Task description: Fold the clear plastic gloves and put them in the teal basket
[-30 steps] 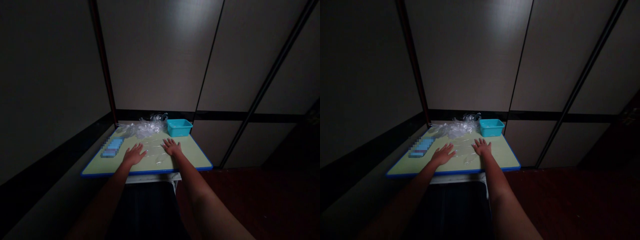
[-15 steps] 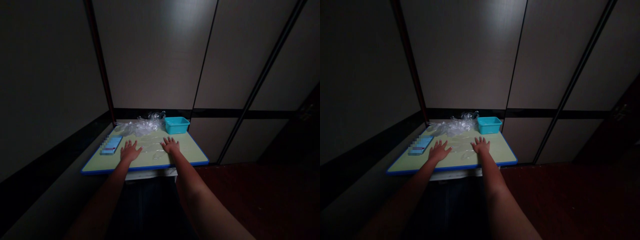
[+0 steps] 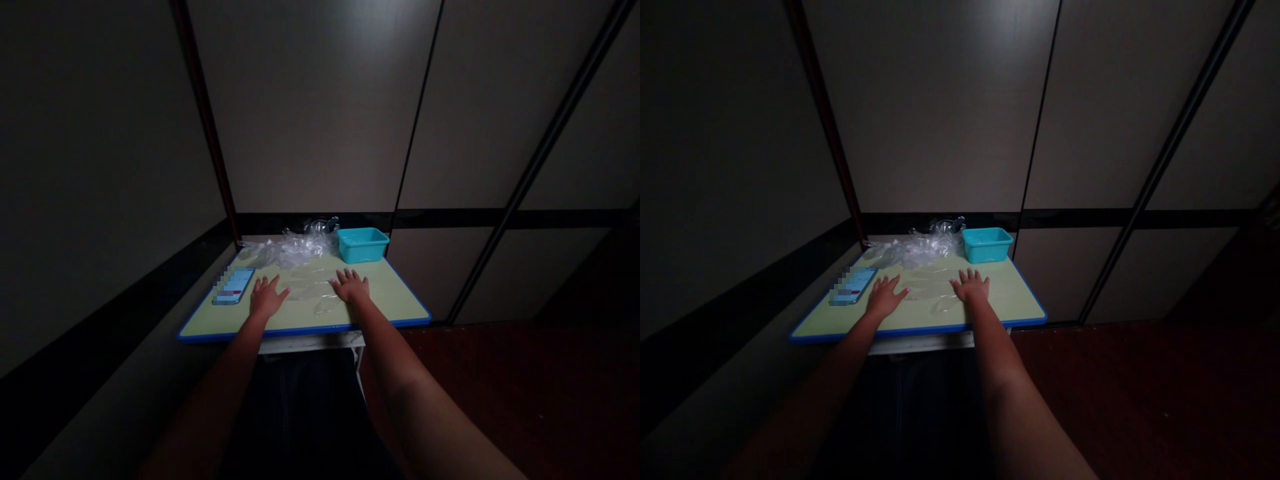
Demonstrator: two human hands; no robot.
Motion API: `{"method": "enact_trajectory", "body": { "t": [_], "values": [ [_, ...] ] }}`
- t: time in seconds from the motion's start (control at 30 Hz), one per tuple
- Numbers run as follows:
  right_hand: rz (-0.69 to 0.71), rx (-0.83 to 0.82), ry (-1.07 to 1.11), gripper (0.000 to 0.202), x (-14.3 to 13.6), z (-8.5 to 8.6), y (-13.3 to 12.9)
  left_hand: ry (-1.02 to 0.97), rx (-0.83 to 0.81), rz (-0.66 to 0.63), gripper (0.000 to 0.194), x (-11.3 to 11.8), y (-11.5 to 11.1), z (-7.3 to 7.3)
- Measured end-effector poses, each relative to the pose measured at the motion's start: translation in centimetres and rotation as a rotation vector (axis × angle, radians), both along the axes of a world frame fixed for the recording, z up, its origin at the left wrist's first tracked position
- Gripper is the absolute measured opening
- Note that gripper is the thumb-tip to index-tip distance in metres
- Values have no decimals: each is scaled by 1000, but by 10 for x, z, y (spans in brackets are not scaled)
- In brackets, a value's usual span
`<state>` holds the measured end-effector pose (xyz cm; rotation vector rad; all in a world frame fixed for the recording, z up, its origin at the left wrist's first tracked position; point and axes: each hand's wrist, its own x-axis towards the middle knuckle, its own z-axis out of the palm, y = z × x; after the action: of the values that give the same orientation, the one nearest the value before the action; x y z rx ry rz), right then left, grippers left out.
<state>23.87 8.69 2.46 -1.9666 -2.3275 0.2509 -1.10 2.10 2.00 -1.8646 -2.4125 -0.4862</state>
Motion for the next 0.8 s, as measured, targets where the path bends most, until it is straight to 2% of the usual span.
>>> {"method": "enact_trajectory", "body": {
  "t": [0.27, 0.5, 0.8],
  "values": [
    [-1, 9, -5, 69, 0, 2, -2, 48, -57, -49, 93, 2, 2, -1],
    [-6, -5, 9, 69, -1, 3, -3, 44, -71, -21, 88, 3, 3, -2],
    [-4, 12, 6, 68, -1, 0, 1, 65, -119, -50, 90, 1, 7, -5]
  ]
}}
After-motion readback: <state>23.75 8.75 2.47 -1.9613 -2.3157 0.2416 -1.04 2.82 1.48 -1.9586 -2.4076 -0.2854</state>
